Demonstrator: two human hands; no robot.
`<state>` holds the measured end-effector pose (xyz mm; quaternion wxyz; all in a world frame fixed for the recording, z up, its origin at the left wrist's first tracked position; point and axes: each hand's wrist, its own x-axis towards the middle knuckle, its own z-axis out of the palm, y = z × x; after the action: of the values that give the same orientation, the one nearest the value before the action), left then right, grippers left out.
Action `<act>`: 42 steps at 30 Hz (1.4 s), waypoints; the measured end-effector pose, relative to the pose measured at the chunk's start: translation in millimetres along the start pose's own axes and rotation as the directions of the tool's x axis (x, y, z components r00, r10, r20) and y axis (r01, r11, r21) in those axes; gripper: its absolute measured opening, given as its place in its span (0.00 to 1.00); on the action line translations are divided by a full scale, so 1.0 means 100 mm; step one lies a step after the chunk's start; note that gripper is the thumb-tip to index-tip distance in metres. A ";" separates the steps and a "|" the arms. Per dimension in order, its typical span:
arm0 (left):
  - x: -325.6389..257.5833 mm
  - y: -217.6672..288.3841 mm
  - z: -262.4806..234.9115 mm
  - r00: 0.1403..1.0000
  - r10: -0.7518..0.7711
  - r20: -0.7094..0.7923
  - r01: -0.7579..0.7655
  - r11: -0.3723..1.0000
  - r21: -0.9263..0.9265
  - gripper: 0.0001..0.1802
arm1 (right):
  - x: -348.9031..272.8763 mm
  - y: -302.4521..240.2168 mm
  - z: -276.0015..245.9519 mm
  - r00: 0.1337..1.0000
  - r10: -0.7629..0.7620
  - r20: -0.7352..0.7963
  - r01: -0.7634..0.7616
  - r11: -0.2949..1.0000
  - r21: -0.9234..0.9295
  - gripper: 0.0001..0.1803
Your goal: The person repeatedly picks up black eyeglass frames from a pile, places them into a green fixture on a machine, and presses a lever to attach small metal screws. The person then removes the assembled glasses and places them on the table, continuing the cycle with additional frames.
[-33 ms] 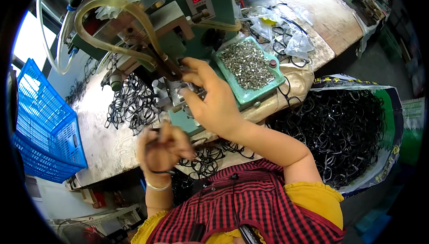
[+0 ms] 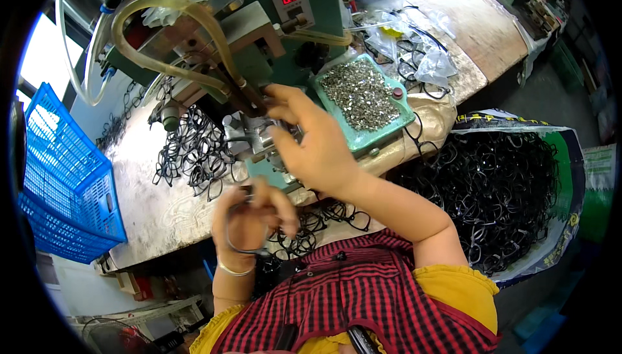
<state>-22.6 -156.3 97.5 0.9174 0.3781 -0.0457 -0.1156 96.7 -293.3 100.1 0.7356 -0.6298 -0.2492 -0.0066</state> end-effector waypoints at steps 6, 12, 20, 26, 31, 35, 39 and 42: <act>0.31 -0.04 0.25 0.943 -0.237 -0.234 0.211 0.969 -0.128 0.16 | 0.19 0.83 -0.94 0.988 -0.154 0.009 0.076 0.436 -0.897 0.15; 0.34 -0.12 0.24 0.944 -0.226 -0.239 0.175 0.961 -0.216 0.12 | 0.08 1.09 -1.20 0.959 -0.281 -0.034 0.104 0.463 -0.880 0.11; 0.38 -0.14 0.13 0.963 -0.204 -0.178 0.181 0.973 -0.140 0.15 | 0.50 1.12 -0.76 0.958 -0.258 0.122 0.216 0.375 -0.902 0.13; -0.30 -0.15 -0.19 0.959 0.138 -0.246 -0.010 0.888 0.459 0.18 | 0.31 1.05 -0.90 0.936 -0.285 0.204 0.279 0.254 -0.926 0.10; -0.89 -0.02 -0.71 0.515 0.591 -0.621 -0.140 0.772 0.620 0.05 | -0.04 1.05 -1.26 0.935 -0.235 -0.265 0.015 0.773 -0.634 0.05; -0.87 0.39 -0.88 0.350 0.851 -0.392 -0.017 0.424 0.906 0.04 | 0.07 1.23 -1.17 0.896 -0.033 -0.444 -0.050 0.983 -0.175 0.07; -0.41 0.69 -1.27 0.527 0.847 0.072 0.322 -0.278 0.905 0.03 | 0.32 1.11 -0.93 0.928 -0.051 -0.370 -0.019 0.983 -0.183 0.09; -0.05 0.69 -1.45 0.710 0.692 0.128 0.401 -0.548 0.734 0.08 | 0.31 0.99 -0.85 0.934 -0.057 -0.354 -0.016 0.980 -0.199 0.08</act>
<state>9.3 -8.4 43.4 0.0380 0.9450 0.1003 0.3090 185.9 -342.2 13.6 0.7019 -0.6858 -0.1159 -0.1537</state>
